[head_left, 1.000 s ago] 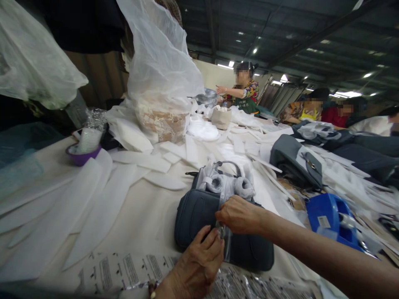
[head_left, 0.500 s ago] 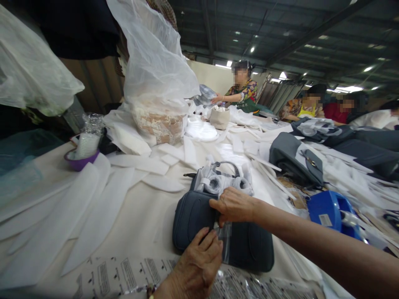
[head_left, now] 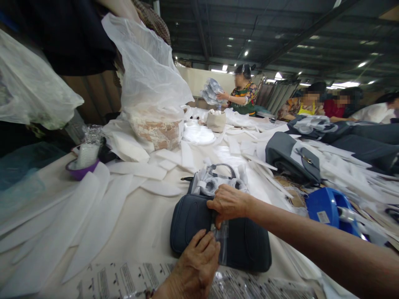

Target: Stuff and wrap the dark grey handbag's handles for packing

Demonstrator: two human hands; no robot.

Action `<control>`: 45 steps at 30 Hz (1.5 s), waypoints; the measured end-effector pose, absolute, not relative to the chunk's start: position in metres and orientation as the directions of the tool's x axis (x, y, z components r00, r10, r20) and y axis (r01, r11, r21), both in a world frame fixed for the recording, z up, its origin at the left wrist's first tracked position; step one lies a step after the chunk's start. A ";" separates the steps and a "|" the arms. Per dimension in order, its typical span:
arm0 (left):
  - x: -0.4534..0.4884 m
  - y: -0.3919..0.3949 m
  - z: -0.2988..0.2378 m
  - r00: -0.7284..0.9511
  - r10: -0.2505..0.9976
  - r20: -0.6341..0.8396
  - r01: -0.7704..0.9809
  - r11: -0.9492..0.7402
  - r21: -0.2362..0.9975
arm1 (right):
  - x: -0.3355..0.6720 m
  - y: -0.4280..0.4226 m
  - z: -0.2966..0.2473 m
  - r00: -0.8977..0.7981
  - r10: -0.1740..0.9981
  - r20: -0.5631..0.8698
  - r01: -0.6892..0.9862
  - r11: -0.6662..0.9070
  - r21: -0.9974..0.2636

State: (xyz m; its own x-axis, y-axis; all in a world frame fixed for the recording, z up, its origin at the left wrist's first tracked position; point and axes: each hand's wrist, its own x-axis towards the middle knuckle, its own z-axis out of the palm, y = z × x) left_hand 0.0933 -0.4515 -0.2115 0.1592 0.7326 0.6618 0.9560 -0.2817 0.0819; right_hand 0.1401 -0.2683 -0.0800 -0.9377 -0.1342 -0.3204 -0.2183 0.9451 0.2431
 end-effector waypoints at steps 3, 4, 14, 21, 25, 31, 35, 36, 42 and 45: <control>0.093 -0.451 -0.212 0.159 0.724 0.671 0.952 -0.291 0.089 | 0.137 -0.263 -0.080 -0.946 -0.120 -0.300 -0.202 0.944 0.261; 0.093 -0.451 -0.212 0.157 0.722 0.674 0.952 -0.292 0.091 | 0.136 -0.259 -0.081 -0.950 -0.116 -0.289 -0.195 0.945 0.263; 0.092 -0.453 -0.208 0.174 0.758 0.629 0.952 -0.293 0.091 | 0.161 -0.238 -0.080 -1.000 0.020 -0.016 0.016 0.965 0.263; 0.091 -0.453 -0.211 0.177 0.761 0.624 0.955 -0.287 0.079 | 0.222 -0.293 -0.125 -0.975 -0.073 0.211 -0.042 0.988 0.147; 0.091 -0.454 -0.214 0.184 0.782 0.595 0.955 -0.287 0.081 | 0.224 -0.287 -0.138 -0.974 0.030 0.223 0.076 0.977 0.200; 0.091 -0.455 -0.207 0.175 0.748 0.640 0.942 -0.317 0.113 | 0.227 -0.299 -0.138 -0.939 0.134 0.317 0.223 0.938 0.265; 0.090 -0.457 -0.205 0.197 0.745 0.638 0.914 -0.375 0.156 | 0.245 -0.331 -0.161 -0.971 -0.019 0.238 0.033 0.977 0.211; 0.090 -0.458 -0.205 0.198 0.748 0.633 0.910 -0.380 0.164 | 0.248 -0.337 -0.165 -0.975 -0.033 0.218 0.006 0.985 0.175; 0.090 -0.458 -0.206 0.172 0.693 0.700 0.902 -0.397 0.171 | 0.254 -0.347 -0.155 -0.980 -0.089 0.178 -0.097 0.995 -0.037; 0.089 -0.457 -0.203 0.148 0.630 0.763 0.886 -0.428 0.181 | 0.254 -0.348 -0.153 -0.971 -0.096 0.221 -0.125 0.985 -0.122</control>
State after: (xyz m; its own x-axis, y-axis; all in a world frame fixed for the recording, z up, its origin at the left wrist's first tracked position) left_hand 0.0895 -0.4568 -0.2035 0.1484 0.6295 0.7627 0.8856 -0.4278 0.1807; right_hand 0.2537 -0.3482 -0.1532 -0.9705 -0.0962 0.2209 -0.1254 0.9846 -0.1222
